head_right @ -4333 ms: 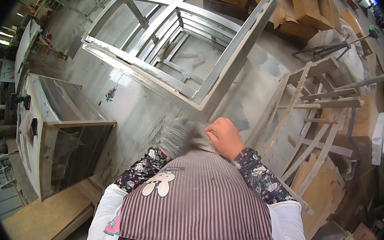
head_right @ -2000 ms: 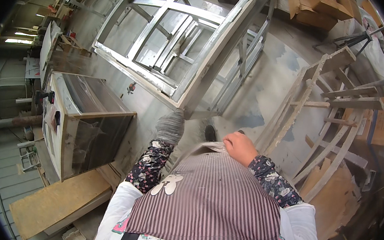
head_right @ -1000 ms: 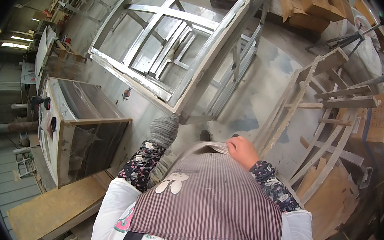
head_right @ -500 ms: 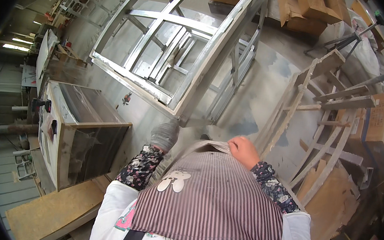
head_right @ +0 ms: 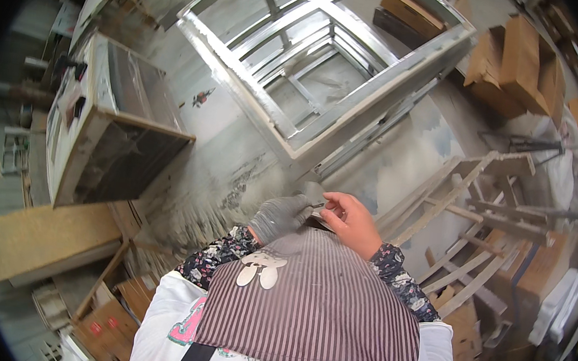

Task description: The person sands the edges and corners of a metal window frame using a sanding block. They rotate the frame to reach different sides and continue sanding along the perimeter. The frame remains on a workbench during the task.

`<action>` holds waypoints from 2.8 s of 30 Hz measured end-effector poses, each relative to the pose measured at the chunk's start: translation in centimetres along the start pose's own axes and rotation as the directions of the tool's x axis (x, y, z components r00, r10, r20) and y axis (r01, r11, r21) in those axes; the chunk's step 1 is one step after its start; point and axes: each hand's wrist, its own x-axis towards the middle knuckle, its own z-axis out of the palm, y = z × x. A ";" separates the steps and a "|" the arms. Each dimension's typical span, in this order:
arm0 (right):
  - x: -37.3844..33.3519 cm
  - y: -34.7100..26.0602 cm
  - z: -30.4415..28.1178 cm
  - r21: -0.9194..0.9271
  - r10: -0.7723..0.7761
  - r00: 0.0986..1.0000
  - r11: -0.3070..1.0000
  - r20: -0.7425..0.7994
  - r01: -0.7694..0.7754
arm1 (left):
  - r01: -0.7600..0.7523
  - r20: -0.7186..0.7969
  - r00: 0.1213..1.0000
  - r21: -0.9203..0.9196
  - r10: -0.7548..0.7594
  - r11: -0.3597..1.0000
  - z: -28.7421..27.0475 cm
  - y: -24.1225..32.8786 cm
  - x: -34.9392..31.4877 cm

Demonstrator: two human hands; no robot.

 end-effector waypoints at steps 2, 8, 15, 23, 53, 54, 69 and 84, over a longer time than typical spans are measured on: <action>0.6 -0.7 0.0 -0.125 -0.023 0.998 0.992 0.060 0.030 | -0.046 -0.046 0.998 -0.060 0.043 0.997 0.2 0.3 -0.4; 0.5 -0.4 -0.4 -0.284 -0.061 0.991 0.954 0.118 0.093 | -0.072 -0.099 0.994 -0.178 0.055 0.981 1.9 0.8 -1.0; 0.2 1.0 -4.1 -0.384 0.003 0.997 0.923 -0.077 -0.032 | 0.019 -0.484 0.850 -0.365 -0.208 0.931 2.6 -1.3 0.6; -2.1 1.8 -5.8 -0.355 0.106 0.992 0.927 -0.069 -0.124 | 0.193 -0.131 0.971 -0.079 -0.202 0.978 3.0 -0.9 3.4; -2.8 1.8 -5.0 -0.344 0.154 0.988 0.928 0.012 -0.141 | 0.170 -0.368 0.893 -0.255 -0.258 0.952 1.3 -2.9 1.0; -2.8 1.8 -5.0 -0.341 0.163 0.986 0.929 0.023 -0.146 | 0.136 -0.434 0.866 -0.275 -0.250 0.952 1.6 -3.0 1.6; -3.8 3.3 -5.1 -0.238 0.095 0.995 0.966 -0.020 -0.097 | 0.128 0.038 0.991 -0.585 -0.130 0.801 4.7 -0.2 2.2; -6.6 8.9 -6.7 0.116 0.132 0.971 0.987 -0.199 -0.110 | 0.174 0.131 0.982 -0.367 -0.135 0.914 3.5 0.5 1.8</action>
